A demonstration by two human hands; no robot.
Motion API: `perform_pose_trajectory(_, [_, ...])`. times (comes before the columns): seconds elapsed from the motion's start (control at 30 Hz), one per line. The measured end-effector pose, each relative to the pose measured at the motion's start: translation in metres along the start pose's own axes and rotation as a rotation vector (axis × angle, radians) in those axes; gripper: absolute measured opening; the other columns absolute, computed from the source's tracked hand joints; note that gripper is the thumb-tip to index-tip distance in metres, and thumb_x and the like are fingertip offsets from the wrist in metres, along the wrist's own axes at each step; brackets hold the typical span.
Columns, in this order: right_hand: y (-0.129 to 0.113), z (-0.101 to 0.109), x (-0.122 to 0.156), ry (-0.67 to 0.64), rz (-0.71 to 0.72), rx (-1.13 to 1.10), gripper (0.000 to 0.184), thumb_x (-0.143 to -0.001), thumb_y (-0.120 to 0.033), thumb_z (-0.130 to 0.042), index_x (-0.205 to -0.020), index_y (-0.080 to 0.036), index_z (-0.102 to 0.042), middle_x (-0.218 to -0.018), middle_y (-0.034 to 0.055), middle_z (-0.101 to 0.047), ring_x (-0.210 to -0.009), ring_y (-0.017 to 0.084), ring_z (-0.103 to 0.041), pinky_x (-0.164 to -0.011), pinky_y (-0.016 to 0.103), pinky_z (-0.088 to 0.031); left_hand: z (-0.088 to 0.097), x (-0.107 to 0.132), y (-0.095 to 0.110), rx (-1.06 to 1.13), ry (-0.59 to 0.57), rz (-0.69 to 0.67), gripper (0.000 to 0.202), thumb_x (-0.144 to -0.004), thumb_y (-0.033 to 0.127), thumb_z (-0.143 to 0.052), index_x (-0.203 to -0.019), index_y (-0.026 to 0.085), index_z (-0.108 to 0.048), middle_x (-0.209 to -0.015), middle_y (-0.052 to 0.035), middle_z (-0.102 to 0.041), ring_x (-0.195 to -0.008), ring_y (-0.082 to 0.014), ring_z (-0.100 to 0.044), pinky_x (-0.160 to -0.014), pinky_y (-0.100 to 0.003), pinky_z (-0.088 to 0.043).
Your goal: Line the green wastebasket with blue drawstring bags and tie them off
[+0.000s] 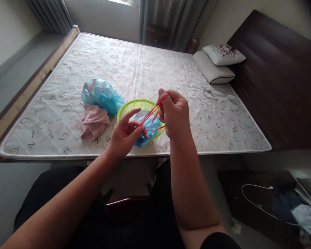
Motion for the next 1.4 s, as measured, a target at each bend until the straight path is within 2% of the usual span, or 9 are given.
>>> perform_pose_trajectory(0.1, [0.011,0.005,-0.007,0.117,-0.029,-0.058,0.046,-0.097,-0.066,-0.057,-0.078,-0.025,-0.047,-0.059,-0.0081,-0.026,-0.048,0.009,-0.026,-0.045,0.024,-0.026,-0.002,0.001,0.003,0.089,-0.092,0.093,0.062,-0.093,0.032,-0.075,-0.152,0.031,-0.054,-0.083,0.0012,-0.071,-0.048,-0.0082,-0.055,-0.050,-0.023,-0.051])
perform_pose_trajectory(0.23, [0.021,0.014,-0.011,0.015,-0.097,0.028,0.045,-0.094,-0.066,-0.064,-0.081,-0.025,-0.052,-0.059,-0.0082,-0.032,-0.049,0.008,-0.028,-0.046,0.024,-0.028,0.003,-0.001,0.004,-0.077,-0.246,0.213,0.031,-0.093,0.032,-0.072,-0.121,0.020,-0.077,-0.071,0.0003,-0.064,-0.049,-0.0071,-0.048,-0.044,-0.019,-0.036])
perform_pose_trajectory(0.37, [0.017,0.024,-0.007,-0.106,-0.105,0.309,0.034,-0.094,-0.054,-0.069,-0.087,-0.021,-0.063,-0.065,-0.0036,-0.049,-0.058,0.011,-0.042,-0.054,0.026,-0.034,0.012,-0.005,0.003,-0.343,-0.027,0.169,0.020,-0.088,0.029,-0.071,-0.095,0.015,-0.085,-0.060,0.0013,-0.058,-0.051,-0.0080,-0.043,-0.047,-0.021,-0.032])
perform_pose_trajectory(0.47, [0.008,0.022,-0.002,-0.061,-0.001,0.483,0.031,-0.098,-0.048,-0.065,-0.085,-0.021,-0.065,-0.068,-0.0005,-0.054,-0.066,0.014,-0.049,-0.061,0.029,-0.037,0.015,-0.006,-0.004,-0.387,0.140,0.140,0.024,-0.089,0.031,-0.069,-0.099,0.017,-0.086,-0.064,0.0003,-0.062,-0.052,-0.0096,-0.045,-0.050,-0.023,-0.035])
perform_pose_trajectory(0.77, [0.000,0.005,0.004,0.003,0.195,0.563,0.034,-0.097,-0.056,-0.065,-0.095,-0.022,-0.069,-0.077,0.0027,-0.057,-0.079,0.019,-0.054,-0.070,0.031,-0.041,0.013,-0.004,-0.016,-0.838,0.105,-0.123,0.047,-0.095,0.038,-0.068,-0.136,0.017,-0.073,-0.074,0.0001,-0.057,-0.070,-0.0159,-0.052,-0.073,-0.029,-0.047])
perform_pose_trajectory(0.9, [-0.003,-0.001,0.007,-0.068,0.191,0.536,0.041,-0.101,-0.056,-0.058,-0.081,-0.022,-0.066,-0.064,-0.0006,-0.047,-0.069,0.016,-0.048,-0.066,0.031,-0.037,0.009,-0.005,-0.017,-0.783,-0.014,-0.090,0.051,-0.092,0.048,-0.072,-0.132,0.016,-0.074,-0.073,0.0008,-0.055,-0.068,-0.0153,-0.048,-0.070,-0.028,-0.045])
perform_pose_trajectory(1.1, [-0.003,-0.022,0.012,-0.148,0.229,0.413,0.023,-0.102,-0.046,-0.059,-0.098,-0.025,-0.067,-0.065,-0.0042,-0.047,-0.066,0.013,-0.046,-0.068,0.030,-0.039,-0.001,-0.006,-0.024,-0.614,-0.337,0.030,0.039,-0.082,0.053,-0.081,-0.070,0.018,-0.071,-0.056,0.0038,-0.046,-0.055,-0.0108,-0.037,-0.056,-0.025,-0.036])
perform_pose_trajectory(1.23, [0.006,-0.027,0.009,-0.107,0.131,0.342,0.021,-0.101,-0.044,-0.061,-0.096,-0.024,-0.065,-0.068,-0.0037,-0.046,-0.067,0.013,-0.047,-0.065,0.028,-0.039,-0.004,-0.004,-0.021,-0.436,-0.514,0.146,0.031,-0.089,0.050,-0.073,-0.085,0.020,-0.080,-0.070,-0.0029,-0.070,-0.065,-0.0157,-0.057,-0.066,-0.029,-0.049])
perform_pose_trajectory(1.4, [0.026,-0.009,-0.007,0.105,0.046,0.169,0.026,-0.102,-0.050,-0.058,-0.100,-0.024,-0.063,-0.083,-0.0004,-0.057,-0.069,0.012,-0.051,-0.061,0.026,-0.042,0.002,-0.005,-0.014,-0.180,-0.417,0.342,0.031,-0.084,0.048,-0.080,-0.087,0.018,-0.077,-0.071,-0.0030,-0.070,-0.063,-0.0154,-0.061,-0.062,-0.028,-0.051])
Point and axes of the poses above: each hand's wrist, its own x-axis away from the middle knuckle, its own z-axis out of the back of the hand, y = z × x, the point moved 2 cm from there along -x, towards the middle knuckle
